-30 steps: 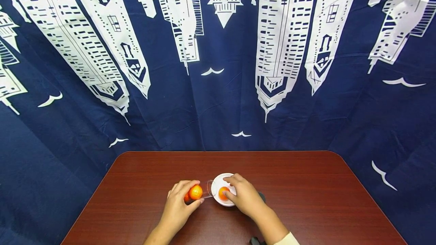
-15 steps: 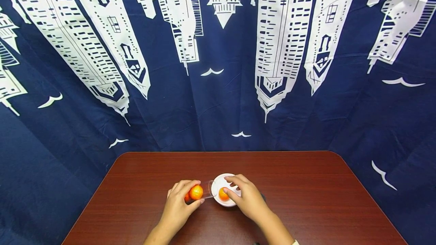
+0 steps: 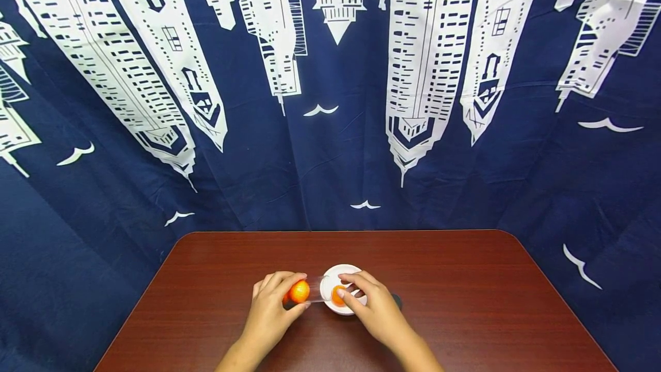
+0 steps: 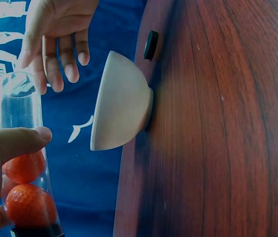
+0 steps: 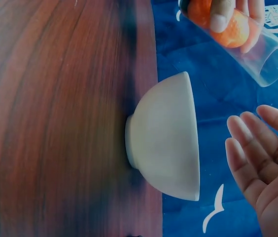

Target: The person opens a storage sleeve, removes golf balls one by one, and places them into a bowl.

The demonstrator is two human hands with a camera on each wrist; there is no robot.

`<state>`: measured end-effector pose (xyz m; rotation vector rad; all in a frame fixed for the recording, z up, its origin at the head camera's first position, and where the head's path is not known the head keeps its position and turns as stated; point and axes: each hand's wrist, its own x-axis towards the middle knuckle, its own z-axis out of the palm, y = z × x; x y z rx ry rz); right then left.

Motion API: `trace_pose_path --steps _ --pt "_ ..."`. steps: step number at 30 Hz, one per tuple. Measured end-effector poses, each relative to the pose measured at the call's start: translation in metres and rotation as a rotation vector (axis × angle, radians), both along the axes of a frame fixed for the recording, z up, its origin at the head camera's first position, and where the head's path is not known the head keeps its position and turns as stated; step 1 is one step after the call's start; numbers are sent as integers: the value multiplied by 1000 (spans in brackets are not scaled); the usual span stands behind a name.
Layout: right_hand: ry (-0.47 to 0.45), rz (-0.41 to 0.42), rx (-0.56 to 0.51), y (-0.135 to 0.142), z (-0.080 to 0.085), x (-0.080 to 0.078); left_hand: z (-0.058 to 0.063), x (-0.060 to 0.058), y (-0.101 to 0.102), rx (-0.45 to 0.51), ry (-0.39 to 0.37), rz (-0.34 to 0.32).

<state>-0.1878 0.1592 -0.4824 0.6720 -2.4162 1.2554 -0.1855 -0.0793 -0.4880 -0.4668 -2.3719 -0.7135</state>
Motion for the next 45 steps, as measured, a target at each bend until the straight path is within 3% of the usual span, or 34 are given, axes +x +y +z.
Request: trace_pose_path --steps 8,17,45 --pt "-50 45 -26 -1 -3 5 3 -2 -1 -83 98 -1" --pt "-17 97 -44 -4 -7 7 7 -1 -1 -177 149 -17" --pt "-82 108 -88 -6 -12 10 13 5 -1 -242 118 -38"
